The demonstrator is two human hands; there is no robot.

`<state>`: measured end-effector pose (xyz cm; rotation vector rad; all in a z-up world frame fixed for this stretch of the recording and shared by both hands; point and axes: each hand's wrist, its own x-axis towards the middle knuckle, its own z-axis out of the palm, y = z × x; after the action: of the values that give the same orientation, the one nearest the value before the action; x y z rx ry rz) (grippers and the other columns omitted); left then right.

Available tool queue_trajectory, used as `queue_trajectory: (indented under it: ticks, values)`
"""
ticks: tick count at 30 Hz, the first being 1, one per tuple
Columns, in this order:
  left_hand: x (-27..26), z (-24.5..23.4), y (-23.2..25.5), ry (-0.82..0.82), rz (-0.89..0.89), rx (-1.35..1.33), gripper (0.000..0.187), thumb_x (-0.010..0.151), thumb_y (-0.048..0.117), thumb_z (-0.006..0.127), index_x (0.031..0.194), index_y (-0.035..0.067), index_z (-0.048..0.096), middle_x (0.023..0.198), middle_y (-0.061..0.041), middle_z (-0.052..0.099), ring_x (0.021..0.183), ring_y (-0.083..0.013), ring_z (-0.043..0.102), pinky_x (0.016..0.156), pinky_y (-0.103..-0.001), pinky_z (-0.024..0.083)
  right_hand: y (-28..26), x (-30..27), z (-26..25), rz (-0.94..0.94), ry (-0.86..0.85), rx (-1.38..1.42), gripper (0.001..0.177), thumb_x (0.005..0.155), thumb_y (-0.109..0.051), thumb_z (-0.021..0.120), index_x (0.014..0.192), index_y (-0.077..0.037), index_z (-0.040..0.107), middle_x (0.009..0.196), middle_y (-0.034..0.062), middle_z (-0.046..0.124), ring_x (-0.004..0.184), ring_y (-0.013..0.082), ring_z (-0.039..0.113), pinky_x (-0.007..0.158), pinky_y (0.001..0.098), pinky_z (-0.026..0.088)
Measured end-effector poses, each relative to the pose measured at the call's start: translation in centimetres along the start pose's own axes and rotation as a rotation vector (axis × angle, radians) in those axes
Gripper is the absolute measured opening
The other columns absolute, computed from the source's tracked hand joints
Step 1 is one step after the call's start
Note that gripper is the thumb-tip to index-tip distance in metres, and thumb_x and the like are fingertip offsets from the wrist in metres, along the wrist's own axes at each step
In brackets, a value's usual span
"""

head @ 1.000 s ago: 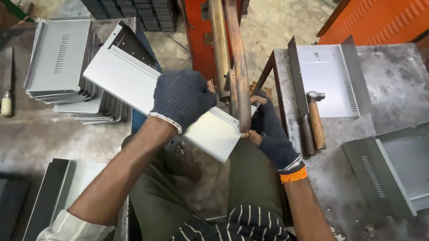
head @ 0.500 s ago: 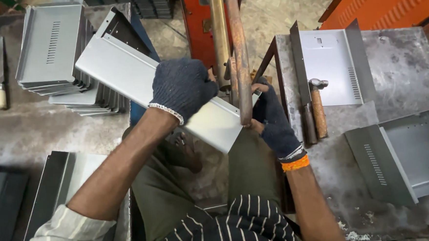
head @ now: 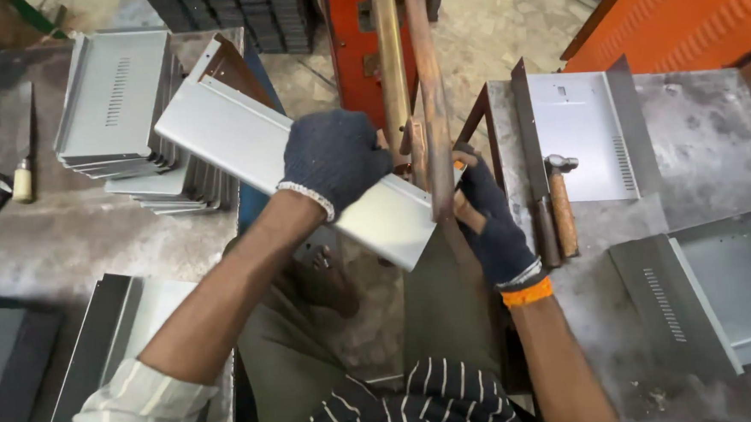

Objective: The person sits at a workbench and folds sheet metal panels into box-shaped enclosures. They position a panel under a manual bending attachment, press the lever to bend the edge, hammer seams flat, and set finished boxes aside while taking new panels from a stack.

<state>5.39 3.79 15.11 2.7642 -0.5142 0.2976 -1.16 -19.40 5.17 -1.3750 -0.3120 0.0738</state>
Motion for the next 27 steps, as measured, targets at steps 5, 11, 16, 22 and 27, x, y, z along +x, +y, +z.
queue_trajectory:
  ticks: [5, 11, 16, 22, 27]
  values:
    - [2.4, -0.7, 0.7, -0.031, -0.027, -0.039, 0.032, 0.074, 0.042, 0.074, 0.071, 0.01, 0.078, 0.069, -0.018, 0.07, 0.066, -0.0369, 0.07, 0.067, -0.049, 0.055, 0.1, 2.1, -1.6, -0.12, 0.003, -0.109, 0.047, 0.107, -0.031, 0.06, 0.144, -0.004, 0.048, 0.139, 0.0032, 0.051, 0.129, 0.0129, 0.047, 0.113, 0.0273, 0.038]
    - [3.3, -0.3, 0.9, -0.105, -0.048, -0.043, 0.038, 0.078, 0.049, 0.075, 0.077, 0.011, 0.079, 0.072, -0.016, 0.072, 0.067, -0.0344, 0.071, 0.069, -0.048, 0.055, -1.1, 2.2, -1.1, -0.005, 0.03, 0.026, 0.041, 0.103, -0.031, 0.065, 0.135, -0.008, 0.051, 0.117, 0.0002, 0.044, 0.093, 0.0095, 0.039, 0.081, 0.0248, 0.034]
    - [3.3, 0.2, 0.8, -0.09, -0.002, -0.017, 0.033, 0.077, 0.045, 0.073, 0.077, 0.012, 0.079, 0.073, -0.015, 0.072, 0.069, -0.0358, 0.071, 0.066, -0.05, 0.055, -0.6, 2.1, -1.3, -0.012, 0.062, 0.061, 0.038, 0.101, -0.027, 0.066, 0.131, -0.01, 0.052, 0.104, -0.006, 0.042, 0.085, 0.0035, 0.038, 0.073, 0.0192, 0.031]
    - [3.2, 0.0, 0.4, -0.116, 0.008, -0.003, 0.029, 0.079, 0.041, 0.071, 0.074, 0.014, 0.08, 0.075, -0.015, 0.072, 0.071, -0.036, 0.071, 0.069, -0.051, 0.055, -2.3, 2.1, 0.2, 0.101, 0.11, 0.115, 0.035, 0.098, -0.025, 0.067, 0.127, -0.011, 0.052, 0.095, -0.0061, 0.043, 0.079, 0.0038, 0.04, 0.066, 0.0207, 0.033]
    - [1.9, 0.0, 0.4, -0.097, 0.001, -0.026, 0.034, 0.074, 0.044, 0.075, 0.073, 0.01, 0.077, 0.072, -0.017, 0.071, 0.07, -0.0377, 0.07, 0.066, -0.051, 0.055, 0.4, 0.9, 0.0, 0.016, 0.08, 0.143, 0.036, 0.097, -0.025, 0.068, 0.125, -0.011, 0.051, 0.104, -0.0051, 0.047, 0.089, 0.0058, 0.045, 0.076, 0.0225, 0.039]
